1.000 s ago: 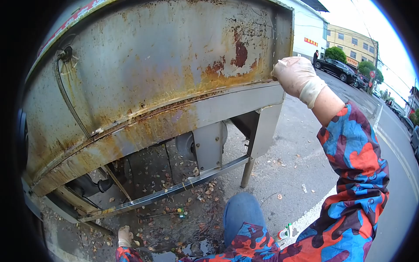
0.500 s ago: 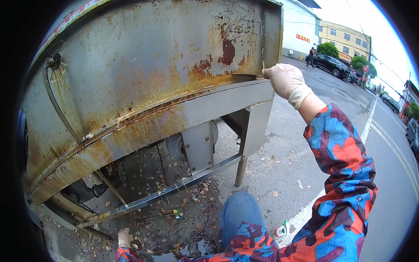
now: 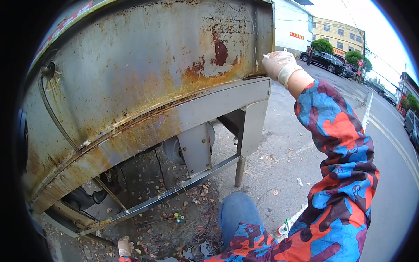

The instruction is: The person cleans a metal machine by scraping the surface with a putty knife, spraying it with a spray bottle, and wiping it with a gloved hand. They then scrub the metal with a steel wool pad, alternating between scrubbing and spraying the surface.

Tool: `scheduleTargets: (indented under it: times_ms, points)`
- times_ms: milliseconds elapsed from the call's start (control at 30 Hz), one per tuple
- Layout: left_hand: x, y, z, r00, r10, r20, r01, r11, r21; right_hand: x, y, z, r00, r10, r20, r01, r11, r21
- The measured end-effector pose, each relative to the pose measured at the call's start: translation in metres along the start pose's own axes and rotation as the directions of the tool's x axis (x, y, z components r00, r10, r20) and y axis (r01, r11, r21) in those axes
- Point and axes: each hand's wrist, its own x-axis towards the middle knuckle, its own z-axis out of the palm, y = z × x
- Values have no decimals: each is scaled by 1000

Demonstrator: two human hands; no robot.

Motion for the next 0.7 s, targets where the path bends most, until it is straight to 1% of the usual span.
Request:
scheduleTargets:
  times_ms: [33,67,100,133,167,233,267,300,367,400,433,500,533,567,600,633,667,700]
  points:
    - [1,-1,2,999,-23,-37,24,999,27,4,6,15,1000,-2,7,2,1000,-4]
    - [0,2,6,996,-40,-75,43,998,49,3,12,21,1000,-4,-27,5,999,40]
    - [2,4,8,997,-35,-75,39,998,44,4,16,25,998,-3,-68,9,996,87]
    - [4,1,14,997,3,-74,1,999,49,5,16,33,995,56,-84,-41,985,166]
    - [4,2,18,997,43,-68,-38,997,64,7,21,40,995,59,-80,-45,985,164]
    - [2,5,27,998,46,-53,-42,997,72,15,30,56,985,115,-131,-103,990,96]
    - [-1,6,30,998,48,-45,-45,997,70,18,35,60,972,171,-159,-149,978,144]
    - [-4,7,31,998,48,-45,-45,996,71,7,36,45,947,213,-239,-144,950,275]
    - [-9,10,31,998,41,-41,-38,995,90,9,49,31,897,288,-335,-144,907,395]
    - [-7,10,27,998,46,-45,-42,995,90,15,59,29,923,233,-305,-123,932,342]
    - [-6,8,22,997,55,-58,-52,997,58,18,66,31,949,197,-246,-136,960,243]
    - [-4,2,18,996,60,-65,-58,998,29,1,52,18,992,107,-64,-96,984,150]
    - [-5,1,13,998,24,-64,-21,998,55,-10,38,8,997,73,33,-76,993,93]
    - [-8,4,12,998,-9,-65,15,997,82,-12,33,14,999,-14,38,10,993,115]
    - [-7,4,12,998,-4,-64,10,996,84,-6,24,26,1000,12,4,-12,994,113]
    - [-5,2,10,999,-25,-48,26,999,33,-1,15,35,999,40,-32,-36,993,111]
    - [-3,0,7,999,-42,-30,42,999,-17,6,13,40,1000,11,-26,-8,994,109]
    - [6,-6,5,999,-34,-24,33,999,-18,6,13,33,999,20,-30,-17,994,109]
